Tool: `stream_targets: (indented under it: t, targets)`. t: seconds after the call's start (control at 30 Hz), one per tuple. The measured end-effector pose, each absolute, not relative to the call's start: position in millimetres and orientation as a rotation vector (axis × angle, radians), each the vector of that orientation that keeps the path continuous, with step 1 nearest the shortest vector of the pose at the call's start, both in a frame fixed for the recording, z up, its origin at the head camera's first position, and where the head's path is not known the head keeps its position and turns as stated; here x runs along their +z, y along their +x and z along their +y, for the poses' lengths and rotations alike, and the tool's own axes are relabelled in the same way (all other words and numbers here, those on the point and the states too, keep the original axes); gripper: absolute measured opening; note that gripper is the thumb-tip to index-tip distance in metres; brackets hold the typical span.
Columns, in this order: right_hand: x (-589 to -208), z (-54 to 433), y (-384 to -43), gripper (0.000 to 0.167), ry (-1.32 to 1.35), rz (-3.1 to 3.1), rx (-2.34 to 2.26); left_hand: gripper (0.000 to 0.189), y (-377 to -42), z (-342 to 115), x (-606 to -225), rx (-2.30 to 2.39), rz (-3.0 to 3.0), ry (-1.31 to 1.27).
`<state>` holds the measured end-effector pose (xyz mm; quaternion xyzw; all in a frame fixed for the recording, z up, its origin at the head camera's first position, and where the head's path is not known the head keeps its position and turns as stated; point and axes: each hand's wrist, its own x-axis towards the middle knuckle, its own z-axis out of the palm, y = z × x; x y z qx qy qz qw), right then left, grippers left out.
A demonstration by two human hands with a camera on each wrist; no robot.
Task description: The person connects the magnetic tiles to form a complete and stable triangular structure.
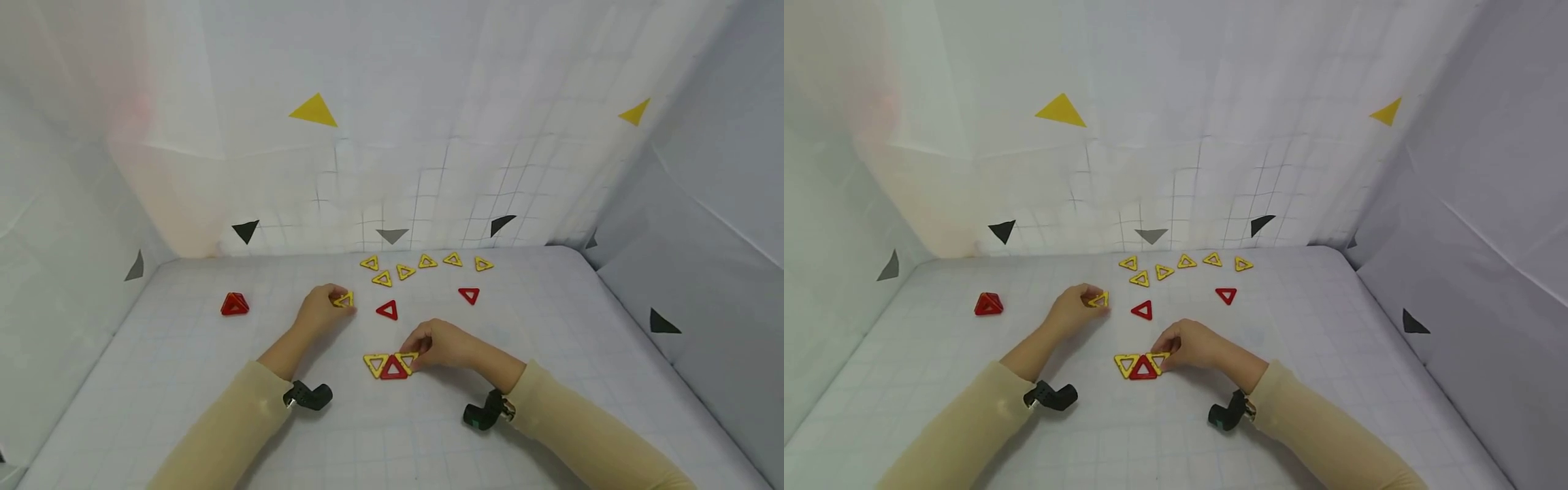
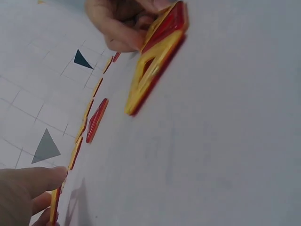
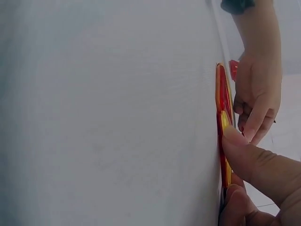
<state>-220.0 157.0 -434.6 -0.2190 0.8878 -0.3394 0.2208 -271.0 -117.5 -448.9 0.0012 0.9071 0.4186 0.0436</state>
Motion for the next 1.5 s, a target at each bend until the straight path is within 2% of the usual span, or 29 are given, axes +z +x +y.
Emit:
stream_targets:
  t: [0.5, 0.77, 0.97, 1.3, 1.5]
  targets:
    - [-434.9, 158.0, -223.3, 0.024, -0.615, 2.47, -0.937, 0.041, -201.3, -101.4, -443.2, 1.214, 2.712, 0.249]
    - [-432.3, 156.3, -224.7, 0.024, -0.574, 2.49, -0.917, 0.04, -169.5, -93.7, -441.8, 1.182, 2.633, 0.506]
    - [-431.0, 153.9, -224.2, 0.025, -0.569, 2.502, -0.902, 0.041, -157.4, -87.8, -444.5, 1.09, 2.637, 0.706]
    - [-431.4, 152.4, -224.8, 0.025, -0.557, 2.511, -0.899, 0.038, -147.8, -79.3, -443.7, 0.765, 2.71, 0.797]
    - [-433.2, 153.5, -225.7, 0.025, -0.583, 2.511, -0.9, 0.042, -146.7, -79.9, -444.4, 0.755, 2.716, 0.772]
